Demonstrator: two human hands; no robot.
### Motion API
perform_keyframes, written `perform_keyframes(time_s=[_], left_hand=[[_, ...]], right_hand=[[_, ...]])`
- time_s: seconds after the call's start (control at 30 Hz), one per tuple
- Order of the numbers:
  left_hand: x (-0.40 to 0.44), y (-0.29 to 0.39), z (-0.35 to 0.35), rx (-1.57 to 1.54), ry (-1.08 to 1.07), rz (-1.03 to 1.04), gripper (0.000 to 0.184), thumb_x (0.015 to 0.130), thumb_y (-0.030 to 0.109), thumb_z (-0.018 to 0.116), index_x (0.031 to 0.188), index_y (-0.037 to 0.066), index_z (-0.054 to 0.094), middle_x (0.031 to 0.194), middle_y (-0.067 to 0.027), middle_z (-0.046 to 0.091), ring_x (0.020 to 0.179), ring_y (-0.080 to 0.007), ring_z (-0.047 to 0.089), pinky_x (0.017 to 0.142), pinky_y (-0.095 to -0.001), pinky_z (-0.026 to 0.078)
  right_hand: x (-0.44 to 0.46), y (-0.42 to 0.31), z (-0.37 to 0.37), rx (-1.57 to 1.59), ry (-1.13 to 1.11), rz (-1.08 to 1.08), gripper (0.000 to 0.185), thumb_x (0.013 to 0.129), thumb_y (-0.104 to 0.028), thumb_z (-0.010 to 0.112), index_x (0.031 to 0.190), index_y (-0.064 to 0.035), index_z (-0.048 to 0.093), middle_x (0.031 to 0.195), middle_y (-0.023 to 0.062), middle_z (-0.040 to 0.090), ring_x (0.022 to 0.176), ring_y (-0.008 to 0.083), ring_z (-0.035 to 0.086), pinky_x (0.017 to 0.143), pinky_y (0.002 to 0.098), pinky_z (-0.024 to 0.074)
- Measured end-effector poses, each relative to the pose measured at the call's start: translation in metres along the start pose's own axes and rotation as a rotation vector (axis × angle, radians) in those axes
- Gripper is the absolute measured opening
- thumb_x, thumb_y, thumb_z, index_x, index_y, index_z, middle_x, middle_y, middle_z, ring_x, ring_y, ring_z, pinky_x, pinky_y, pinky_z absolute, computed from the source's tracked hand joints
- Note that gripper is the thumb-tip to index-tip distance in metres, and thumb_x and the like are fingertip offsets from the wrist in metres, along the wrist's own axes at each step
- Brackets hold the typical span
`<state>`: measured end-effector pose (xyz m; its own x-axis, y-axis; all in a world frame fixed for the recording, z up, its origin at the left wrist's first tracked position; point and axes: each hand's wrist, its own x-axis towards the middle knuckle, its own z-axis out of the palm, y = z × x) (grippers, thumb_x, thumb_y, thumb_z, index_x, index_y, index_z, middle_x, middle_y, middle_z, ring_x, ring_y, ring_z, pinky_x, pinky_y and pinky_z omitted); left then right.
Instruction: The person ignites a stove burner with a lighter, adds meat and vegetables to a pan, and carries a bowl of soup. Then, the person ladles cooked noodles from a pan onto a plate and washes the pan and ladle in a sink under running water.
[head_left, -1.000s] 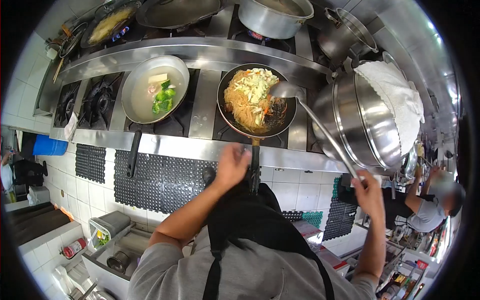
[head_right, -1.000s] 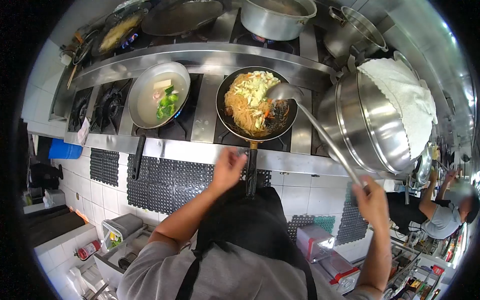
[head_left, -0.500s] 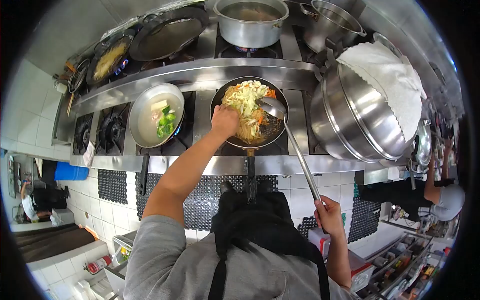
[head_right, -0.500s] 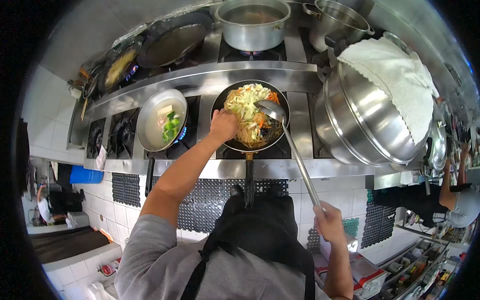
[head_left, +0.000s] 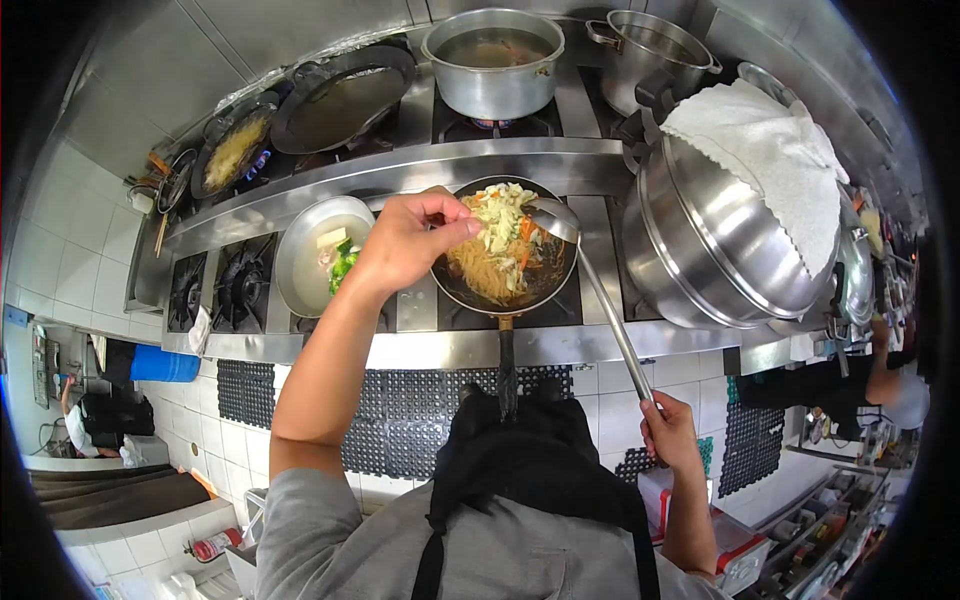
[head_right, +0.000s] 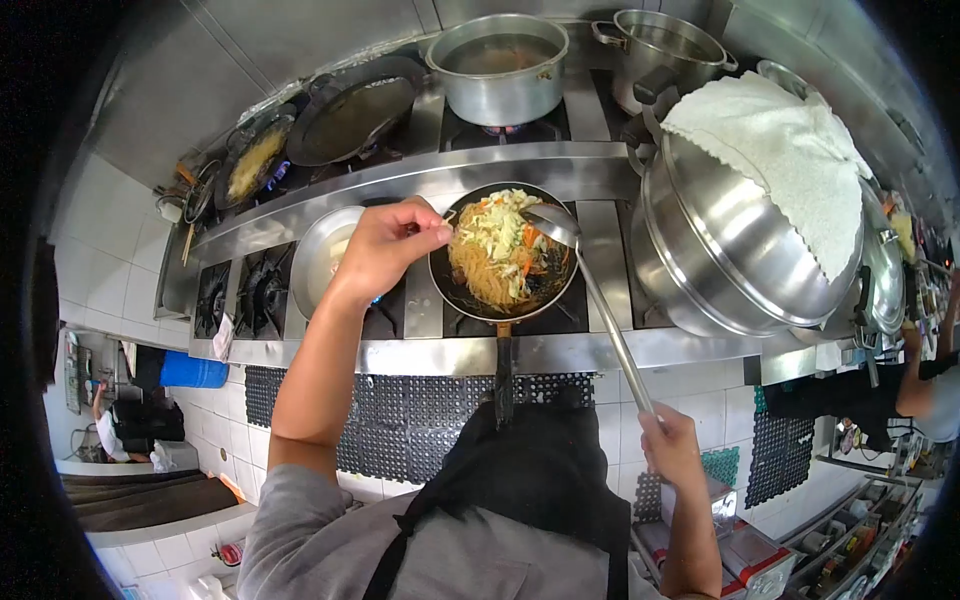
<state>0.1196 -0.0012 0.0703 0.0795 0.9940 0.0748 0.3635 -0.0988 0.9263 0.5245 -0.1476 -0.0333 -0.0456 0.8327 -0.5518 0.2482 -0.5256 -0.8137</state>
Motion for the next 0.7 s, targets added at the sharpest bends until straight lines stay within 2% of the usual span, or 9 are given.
perform_keyframes(time_s=[0.03, 0.13, 0.33, 0.37, 0.43, 0.53, 0.57, 0.63, 0.7], left_hand=[[-0.008, 0.013, 0.000, -0.135, -0.011, 0.028, 0.009, 0.084, 0.006, 0.069, 0.082, -0.002, 0.067, 0.079, 0.0003, 0.060, 0.074, -0.0068, 0.051, 0.071, -0.0221, 0.043], [-0.028, 0.038, 0.004, -0.344, -0.021, 0.087, 0.006, 0.083, 0.003, 0.070, 0.083, -0.002, 0.067, 0.082, 0.0002, 0.060, 0.076, -0.0069, 0.052, 0.070, -0.0223, 0.042], [-0.071, 0.079, 0.006, -0.517, -0.229, 0.249, 0.010, 0.077, -0.003, 0.073, 0.084, 0.001, 0.067, 0.083, -0.0044, 0.061, 0.080, -0.0134, 0.056, 0.071, -0.0264, 0.044], [-0.081, 0.090, 0.011, -0.509, -0.202, 0.228, 0.013, 0.068, 0.003, 0.078, 0.074, 0.001, 0.066, 0.078, -0.0063, 0.055, 0.072, -0.0143, 0.050, 0.064, -0.0260, 0.038], [-0.094, 0.104, 0.006, -0.594, -0.403, 0.237, 0.013, 0.070, 0.005, 0.079, 0.080, 0.002, 0.071, 0.079, -0.0072, 0.057, 0.072, -0.0174, 0.051, 0.064, -0.0279, 0.037], [-0.102, 0.107, 0.009, -0.705, -0.629, 0.495, 0.014, 0.079, 0.009, 0.075, 0.090, 0.001, 0.070, 0.085, -0.0083, 0.058, 0.074, -0.0209, 0.052, 0.066, -0.0329, 0.039], [-0.105, 0.104, 0.013, -0.756, -0.718, 0.530, 0.017, 0.078, 0.012, 0.076, 0.090, 0.005, 0.068, 0.090, -0.0062, 0.057, 0.082, -0.0196, 0.054, 0.075, -0.0309, 0.036], [-0.112, 0.115, 0.027, -0.926, -0.694, 0.613, 0.013, 0.083, 0.014, 0.070, 0.091, 0.005, 0.068, 0.088, -0.0097, 0.059, 0.078, -0.0247, 0.058, 0.067, -0.0360, 0.044], [-0.123, 0.110, 0.041, -1.064, -0.577, 0.638, 0.013, 0.081, 0.013, 0.073, 0.088, 0.005, 0.067, 0.083, -0.0080, 0.057, 0.074, -0.0233, 0.056, 0.063, -0.0344, 0.042]], right_hand=[[0.002, -0.001, 0.000, 0.000, -0.004, -0.003, 0.026, 0.094, -0.015, 0.058, 0.114, -0.0003, 0.060, 0.054, 0.0000, 0.050, 0.039, 0.0055, 0.042, 0.035, 0.0225, 0.0323], [0.002, -0.008, -0.002, -0.026, -0.040, 0.017, 0.026, 0.094, -0.016, 0.058, 0.115, -0.0005, 0.060, 0.055, 0.0001, 0.050, 0.039, 0.0057, 0.042, 0.035, 0.0228, 0.0329], [0.005, -0.006, -0.002, -0.065, -0.057, 0.033, 0.025, 0.094, -0.015, 0.057, 0.114, 0.0015, 0.059, 0.055, 0.0003, 0.049, 0.038, 0.0063, 0.041, 0.035, 0.0233, 0.0345], [0.005, -0.006, -0.001, -0.072, -0.050, 0.049, 0.025, 0.094, -0.014, 0.056, 0.113, 0.0022, 0.059, 0.054, 0.0000, 0.049, 0.038, 0.0066, 0.041, 0.035, 0.0236, 0.0341], [0.004, -0.009, 0.000, -0.085, -0.052, 0.061, 0.024, 0.095, -0.014, 0.056, 0.112, 0.0030, 0.059, 0.053, -0.0003, 0.048, 0.038, 0.0069, 0.041, 0.035, 0.0238, 0.0337], [0.005, -0.013, 0.000, -0.092, -0.077, 0.070, 0.022, 0.095, -0.014, 0.055, 0.108, 0.0036, 0.059, 0.051, -0.0012, 0.046, 0.038, 0.0070, 0.042, 0.035, 0.0242, 0.0322], [0.005, -0.011, -0.001, -0.122, -0.062, 0.071, 0.021, 0.095, -0.014, 0.055, 0.106, 0.0034, 0.059, 0.050, -0.0017, 0.045, 0.038, 0.0069, 0.042, 0.035, 0.0241, 0.0316], [0.007, -0.013, -0.005, -0.171, -0.059, 0.056, 0.019, 0.096, -0.015, 0.054, 0.100, 0.0027, 0.058, 0.049, -0.0021, 0.044, 0.038, 0.0071, 0.042, 0.035, 0.0243, 0.0312], [0.009, -0.014, -0.008, -0.194, -0.064, 0.049, 0.019, 0.096, -0.015, 0.054, 0.100, 0.0027, 0.058, 0.049, -0.0019, 0.045, 0.037, 0.0071, 0.042, 0.034, 0.0242, 0.0314]])
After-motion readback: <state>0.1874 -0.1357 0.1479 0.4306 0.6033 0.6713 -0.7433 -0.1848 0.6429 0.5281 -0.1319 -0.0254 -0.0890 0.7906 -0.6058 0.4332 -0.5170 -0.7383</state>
